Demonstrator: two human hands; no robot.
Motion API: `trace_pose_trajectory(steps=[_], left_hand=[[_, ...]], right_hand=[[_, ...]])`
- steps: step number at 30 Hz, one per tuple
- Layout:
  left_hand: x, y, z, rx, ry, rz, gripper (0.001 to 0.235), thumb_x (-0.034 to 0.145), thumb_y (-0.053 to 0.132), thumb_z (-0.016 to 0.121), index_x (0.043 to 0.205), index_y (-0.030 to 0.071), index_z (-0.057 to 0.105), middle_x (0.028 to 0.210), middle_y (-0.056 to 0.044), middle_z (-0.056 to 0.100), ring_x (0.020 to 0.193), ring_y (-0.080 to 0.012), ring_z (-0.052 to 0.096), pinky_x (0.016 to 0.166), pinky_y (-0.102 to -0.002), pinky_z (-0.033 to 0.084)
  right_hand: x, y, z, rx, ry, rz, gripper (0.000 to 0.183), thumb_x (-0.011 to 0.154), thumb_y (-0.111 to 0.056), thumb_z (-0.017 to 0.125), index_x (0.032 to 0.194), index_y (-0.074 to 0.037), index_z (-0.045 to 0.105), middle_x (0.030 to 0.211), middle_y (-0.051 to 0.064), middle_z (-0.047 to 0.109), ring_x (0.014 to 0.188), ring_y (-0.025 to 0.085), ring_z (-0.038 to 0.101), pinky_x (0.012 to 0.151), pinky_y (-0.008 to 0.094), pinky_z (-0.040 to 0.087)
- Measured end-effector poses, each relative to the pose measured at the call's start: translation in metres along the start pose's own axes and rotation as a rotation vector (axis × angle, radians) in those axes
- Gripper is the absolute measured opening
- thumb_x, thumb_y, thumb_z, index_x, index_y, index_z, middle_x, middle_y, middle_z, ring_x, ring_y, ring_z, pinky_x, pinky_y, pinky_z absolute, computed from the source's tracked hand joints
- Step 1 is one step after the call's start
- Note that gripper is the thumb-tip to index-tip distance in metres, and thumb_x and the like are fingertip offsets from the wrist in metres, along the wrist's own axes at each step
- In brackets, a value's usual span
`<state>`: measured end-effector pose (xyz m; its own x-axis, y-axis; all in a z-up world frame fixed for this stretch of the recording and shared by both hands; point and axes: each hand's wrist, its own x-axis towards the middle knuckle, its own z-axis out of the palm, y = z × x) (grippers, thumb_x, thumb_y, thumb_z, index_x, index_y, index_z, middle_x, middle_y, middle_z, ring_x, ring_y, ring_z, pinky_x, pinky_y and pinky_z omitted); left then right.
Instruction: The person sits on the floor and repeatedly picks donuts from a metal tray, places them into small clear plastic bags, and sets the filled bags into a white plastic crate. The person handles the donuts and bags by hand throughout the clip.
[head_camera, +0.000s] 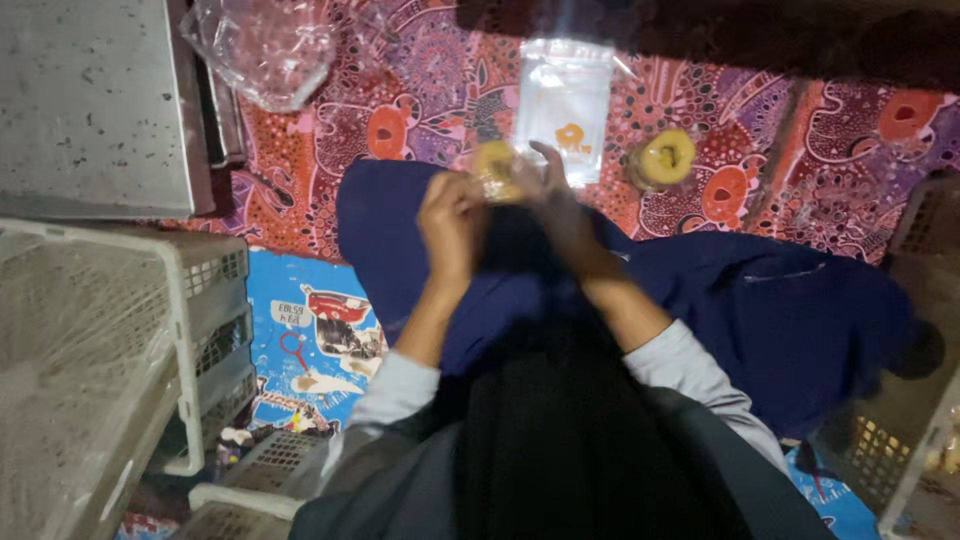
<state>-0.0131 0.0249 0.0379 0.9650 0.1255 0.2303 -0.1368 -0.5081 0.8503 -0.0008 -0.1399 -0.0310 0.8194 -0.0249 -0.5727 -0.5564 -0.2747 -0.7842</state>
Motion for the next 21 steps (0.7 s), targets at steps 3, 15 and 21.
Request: trace_pose_trajectory(steps=[3, 15, 21], left_hand=[[0.030, -0.015, 0.084, -0.135, -0.136, 0.019, 0.013, 0.099, 0.003, 0.071, 0.100, -0.003, 0.060, 0.097, -0.016, 0.059, 0.089, -0.0345, 0.062, 0.079, -0.041, 0.052], [0.079, -0.096, 0.205, 0.468, -0.464, 0.136, 0.007, 0.092, 0.004, 0.058, 0.097, 0.006, 0.061, 0.109, -0.014, 0.061, 0.085, -0.0378, 0.068, 0.072, -0.049, 0.055], [0.067, 0.007, 0.132, -0.062, -0.232, 0.232, 0.021, 0.093, 0.004, 0.071, 0.113, 0.007, 0.065, 0.122, -0.013, 0.061, 0.097, -0.0336, 0.071, 0.072, -0.037, 0.060]], right_hand=[[0.023, 0.011, -0.069, -0.309, 0.337, -1.034, 0.036, 0.116, -0.024, 0.044, 0.133, 0.005, 0.059, 0.129, 0.025, 0.063, 0.123, 0.036, 0.062, 0.108, 0.046, 0.051], [0.020, 0.031, -0.143, -0.589, 0.814, -0.514, 0.058, 0.107, -0.022, 0.062, 0.152, 0.009, 0.044, 0.152, 0.036, 0.044, 0.142, 0.046, 0.041, 0.120, 0.050, 0.033], [0.057, -0.045, -0.127, -0.240, 0.141, -0.203, 0.029, 0.096, -0.020, 0.071, 0.114, 0.002, 0.072, 0.099, 0.022, 0.075, 0.089, 0.030, 0.074, 0.082, 0.042, 0.056]])
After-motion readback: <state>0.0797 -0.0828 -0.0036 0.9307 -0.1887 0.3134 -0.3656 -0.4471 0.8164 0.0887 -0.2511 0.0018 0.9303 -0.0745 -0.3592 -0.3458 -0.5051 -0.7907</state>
